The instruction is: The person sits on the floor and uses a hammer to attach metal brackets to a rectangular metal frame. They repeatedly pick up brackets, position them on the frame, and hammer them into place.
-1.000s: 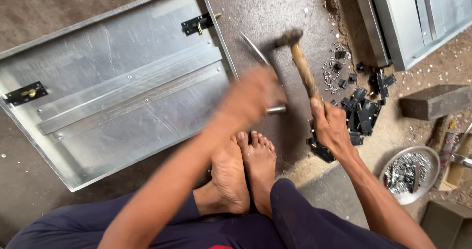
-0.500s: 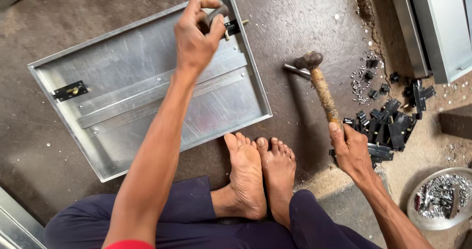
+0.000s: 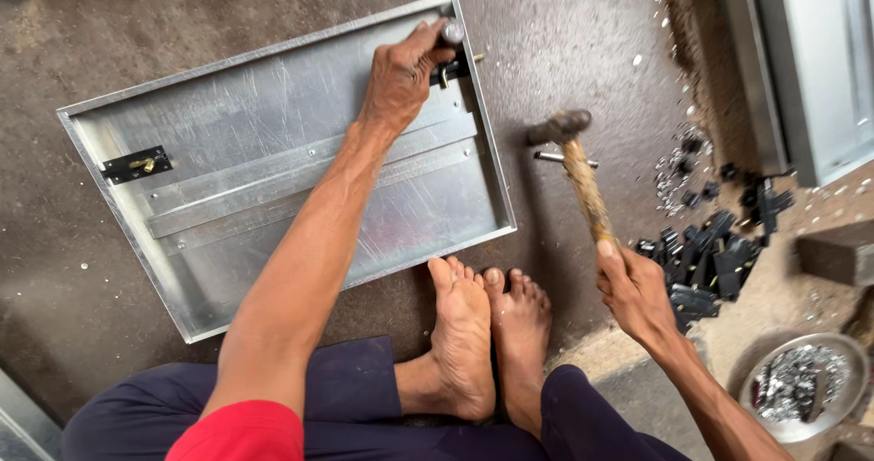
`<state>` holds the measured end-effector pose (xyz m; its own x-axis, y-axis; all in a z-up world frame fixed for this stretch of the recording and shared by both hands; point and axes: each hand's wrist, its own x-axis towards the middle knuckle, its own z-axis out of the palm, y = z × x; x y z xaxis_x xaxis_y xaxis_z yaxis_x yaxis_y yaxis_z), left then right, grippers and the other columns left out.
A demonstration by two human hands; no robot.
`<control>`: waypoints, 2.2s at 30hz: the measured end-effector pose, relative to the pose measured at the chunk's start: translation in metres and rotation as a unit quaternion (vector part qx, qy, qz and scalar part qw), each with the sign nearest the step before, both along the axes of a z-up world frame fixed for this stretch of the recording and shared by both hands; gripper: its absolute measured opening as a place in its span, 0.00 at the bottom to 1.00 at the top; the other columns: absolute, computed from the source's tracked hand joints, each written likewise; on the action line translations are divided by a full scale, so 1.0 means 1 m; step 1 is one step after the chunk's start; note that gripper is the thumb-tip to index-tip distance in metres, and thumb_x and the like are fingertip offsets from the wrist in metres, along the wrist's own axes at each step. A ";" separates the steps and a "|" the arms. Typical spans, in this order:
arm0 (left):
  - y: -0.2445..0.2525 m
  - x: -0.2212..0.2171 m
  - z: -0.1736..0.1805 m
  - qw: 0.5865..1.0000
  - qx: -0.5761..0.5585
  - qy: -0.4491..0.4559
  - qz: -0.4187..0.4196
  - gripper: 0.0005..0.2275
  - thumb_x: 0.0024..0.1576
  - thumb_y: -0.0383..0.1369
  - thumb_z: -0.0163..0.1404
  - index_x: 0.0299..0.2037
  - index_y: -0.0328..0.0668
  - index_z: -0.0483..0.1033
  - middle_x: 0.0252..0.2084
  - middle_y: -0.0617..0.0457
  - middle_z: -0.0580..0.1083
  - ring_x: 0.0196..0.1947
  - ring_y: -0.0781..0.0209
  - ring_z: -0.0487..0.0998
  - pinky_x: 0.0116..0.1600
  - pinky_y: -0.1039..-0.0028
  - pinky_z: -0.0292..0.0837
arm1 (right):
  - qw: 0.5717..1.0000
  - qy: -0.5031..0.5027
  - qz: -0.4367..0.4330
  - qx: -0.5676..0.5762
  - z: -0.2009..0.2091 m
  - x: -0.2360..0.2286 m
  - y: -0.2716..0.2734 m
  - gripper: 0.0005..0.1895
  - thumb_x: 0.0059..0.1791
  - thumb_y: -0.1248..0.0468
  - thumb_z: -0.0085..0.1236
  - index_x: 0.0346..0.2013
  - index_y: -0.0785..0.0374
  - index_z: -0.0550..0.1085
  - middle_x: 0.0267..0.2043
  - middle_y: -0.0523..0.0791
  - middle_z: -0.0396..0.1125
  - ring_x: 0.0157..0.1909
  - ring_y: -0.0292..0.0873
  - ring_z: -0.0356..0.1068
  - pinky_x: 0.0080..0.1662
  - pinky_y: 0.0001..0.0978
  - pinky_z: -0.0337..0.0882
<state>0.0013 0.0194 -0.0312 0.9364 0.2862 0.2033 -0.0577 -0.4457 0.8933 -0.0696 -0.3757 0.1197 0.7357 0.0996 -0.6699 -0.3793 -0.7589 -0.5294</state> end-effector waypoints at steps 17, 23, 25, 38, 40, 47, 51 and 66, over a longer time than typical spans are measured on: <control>0.007 -0.005 0.026 0.998 0.021 0.044 0.035 0.18 0.57 0.19 0.50 0.58 0.41 0.77 0.49 0.48 0.81 0.40 0.51 0.84 0.47 0.65 0.79 | 0.973 -0.185 0.108 0.086 0.004 0.047 0.088 0.24 0.62 0.46 0.40 0.32 0.59 0.69 0.22 0.41 0.62 0.22 0.33 0.60 0.23 0.28 0.62; -0.003 -0.002 0.007 0.998 0.007 -0.054 0.019 0.16 0.60 0.20 0.53 0.57 0.45 0.77 0.51 0.47 0.80 0.44 0.57 0.86 0.49 0.72 0.82 | 0.831 -0.248 0.091 0.489 0.042 0.094 0.087 0.13 0.58 0.53 0.52 0.52 0.55 0.74 0.31 0.42 0.68 0.28 0.34 0.67 0.28 0.24 0.72; -0.003 -0.006 0.008 0.997 0.064 -0.048 0.017 0.16 0.57 0.19 0.53 0.55 0.40 0.78 0.47 0.46 0.81 0.43 0.53 0.84 0.48 0.68 0.83 | 0.949 -0.189 0.123 0.219 0.024 0.066 0.102 0.17 0.58 0.53 0.46 0.55 0.56 0.74 0.29 0.48 0.70 0.27 0.39 0.67 0.27 0.32 0.71; -0.094 0.044 0.060 0.957 0.263 -0.042 -0.113 0.11 0.58 0.38 0.53 0.41 0.39 0.80 0.63 0.34 0.67 0.66 0.33 0.61 0.65 0.48 0.59 | 0.928 -0.234 0.180 -0.227 -0.027 -0.052 -0.100 0.20 0.53 0.48 0.52 0.36 0.65 0.75 0.23 0.50 0.69 0.22 0.48 0.67 0.26 0.41 0.67; -0.123 0.069 0.052 0.962 0.209 0.042 -0.170 0.13 0.62 0.38 0.52 0.49 0.36 0.78 0.68 0.31 0.59 0.70 0.32 0.53 0.69 0.46 0.51 | 0.922 -0.268 0.200 -0.196 -0.035 -0.047 -0.108 0.18 0.53 0.50 0.53 0.36 0.63 0.76 0.26 0.50 0.70 0.24 0.45 0.67 0.27 0.39 0.69; -0.117 0.019 0.061 0.980 0.149 -0.051 -0.122 0.09 0.64 0.33 0.51 0.47 0.37 0.79 0.56 0.39 0.75 0.61 0.42 0.73 0.65 0.56 0.69 | 0.857 -0.480 0.165 -0.090 -0.064 0.093 -0.080 0.09 0.58 0.66 0.58 0.50 0.68 0.78 0.50 0.54 0.73 0.50 0.53 0.73 0.52 0.43 0.73; -0.043 -0.056 0.097 0.980 0.135 0.015 0.142 0.06 0.64 0.29 0.52 0.45 0.36 0.81 0.44 0.45 0.80 0.43 0.51 0.80 0.48 0.64 0.76 | 0.881 -0.456 0.101 -0.073 -0.078 0.146 -0.050 0.10 0.55 0.65 0.64 0.49 0.65 0.81 0.46 0.54 0.73 0.46 0.52 0.71 0.47 0.43 0.72; -0.036 -0.235 0.247 0.974 0.150 0.170 -0.019 0.09 0.53 0.34 0.63 0.35 0.36 0.80 0.32 0.47 0.77 0.30 0.54 0.77 0.36 0.67 0.73 | 0.839 -0.429 0.297 0.156 -0.059 0.039 0.067 0.11 0.55 0.72 0.54 0.53 0.65 0.75 0.47 0.50 0.72 0.46 0.47 0.73 0.47 0.38 0.75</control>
